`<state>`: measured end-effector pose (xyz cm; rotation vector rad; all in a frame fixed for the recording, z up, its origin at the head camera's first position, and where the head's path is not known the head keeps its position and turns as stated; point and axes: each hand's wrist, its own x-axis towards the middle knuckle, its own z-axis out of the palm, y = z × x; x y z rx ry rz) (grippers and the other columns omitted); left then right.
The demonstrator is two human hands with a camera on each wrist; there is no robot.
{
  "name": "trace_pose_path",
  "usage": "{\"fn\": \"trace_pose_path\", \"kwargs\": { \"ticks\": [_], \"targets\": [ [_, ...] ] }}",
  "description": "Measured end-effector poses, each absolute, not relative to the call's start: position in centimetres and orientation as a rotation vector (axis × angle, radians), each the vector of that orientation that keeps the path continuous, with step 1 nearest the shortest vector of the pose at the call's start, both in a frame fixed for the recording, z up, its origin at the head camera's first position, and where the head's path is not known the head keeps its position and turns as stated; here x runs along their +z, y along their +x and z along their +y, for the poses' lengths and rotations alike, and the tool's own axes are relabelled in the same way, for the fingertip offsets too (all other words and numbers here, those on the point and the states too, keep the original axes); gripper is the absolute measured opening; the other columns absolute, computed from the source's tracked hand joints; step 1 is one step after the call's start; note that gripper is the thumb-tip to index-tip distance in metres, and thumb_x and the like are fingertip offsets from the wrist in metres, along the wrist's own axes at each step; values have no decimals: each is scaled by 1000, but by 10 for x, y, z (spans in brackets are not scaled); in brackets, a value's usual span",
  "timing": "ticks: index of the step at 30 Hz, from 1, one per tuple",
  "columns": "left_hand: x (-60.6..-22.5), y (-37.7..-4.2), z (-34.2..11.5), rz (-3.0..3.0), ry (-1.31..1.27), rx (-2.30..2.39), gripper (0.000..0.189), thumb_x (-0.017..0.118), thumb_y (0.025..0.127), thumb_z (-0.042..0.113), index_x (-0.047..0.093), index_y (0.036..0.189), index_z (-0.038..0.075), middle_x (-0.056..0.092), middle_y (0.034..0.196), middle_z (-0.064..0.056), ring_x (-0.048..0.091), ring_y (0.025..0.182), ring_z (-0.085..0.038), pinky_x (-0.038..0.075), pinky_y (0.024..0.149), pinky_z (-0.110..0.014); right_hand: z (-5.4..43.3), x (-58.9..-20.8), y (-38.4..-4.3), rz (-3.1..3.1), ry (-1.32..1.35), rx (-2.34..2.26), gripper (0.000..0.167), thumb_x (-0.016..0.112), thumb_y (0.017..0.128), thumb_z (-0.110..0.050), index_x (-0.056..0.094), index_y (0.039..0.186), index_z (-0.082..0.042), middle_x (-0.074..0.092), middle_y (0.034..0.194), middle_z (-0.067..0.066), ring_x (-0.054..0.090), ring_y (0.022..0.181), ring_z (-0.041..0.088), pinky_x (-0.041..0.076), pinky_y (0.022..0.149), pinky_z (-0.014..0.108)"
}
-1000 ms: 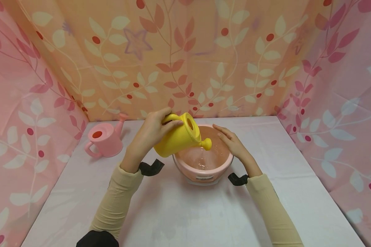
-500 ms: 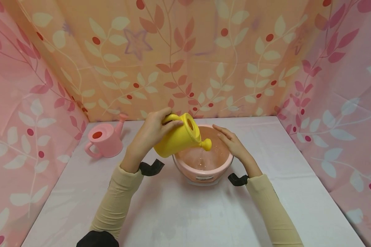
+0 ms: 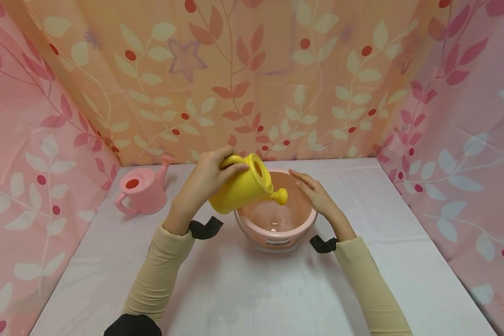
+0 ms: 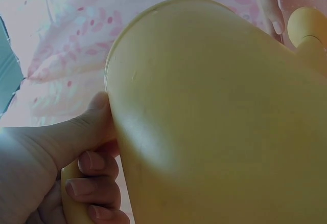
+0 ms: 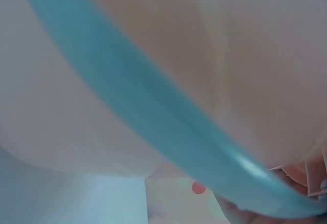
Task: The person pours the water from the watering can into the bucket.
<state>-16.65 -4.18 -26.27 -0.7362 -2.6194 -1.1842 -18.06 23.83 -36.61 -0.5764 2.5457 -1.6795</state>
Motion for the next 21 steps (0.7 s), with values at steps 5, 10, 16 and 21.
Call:
{"fn": "trace_pose_path", "kwargs": {
  "ticks": [5,10,16,21],
  "targets": [
    [-263,-167,-42,-2620,-736,-1186,23,65,86,32,55,87,12,48,68,-2,47,65,-17,39,59,-25,239,-366,-180,2548,-569,-1670,41,36,99,-6,35,138,6,32,145,23,21,137,37,16,109,55],
    [-262,-166,-42,-2620,-738,-1187,23,65,86,32,55,87,11,48,69,-2,47,65,-17,39,59,-25,239,-366,-180,2545,-550,-1662,41,36,99,-6,34,139,5,31,145,22,20,138,36,16,109,55],
    [-262,-166,-42,-2618,-736,-1194,23,66,86,32,55,86,11,47,68,-2,46,65,-17,39,59,-25,239,-366,-181,2548,-552,-1661,41,36,99,-6,34,139,5,31,145,22,20,138,36,16,109,55],
    [-262,-167,-42,-2625,-730,-1196,23,65,86,32,54,86,12,47,68,-3,46,65,-17,39,59,-25,239,-367,-181,2547,-555,-1665,41,36,99,-7,34,139,5,32,145,22,20,138,36,16,109,55]
  ]
}}
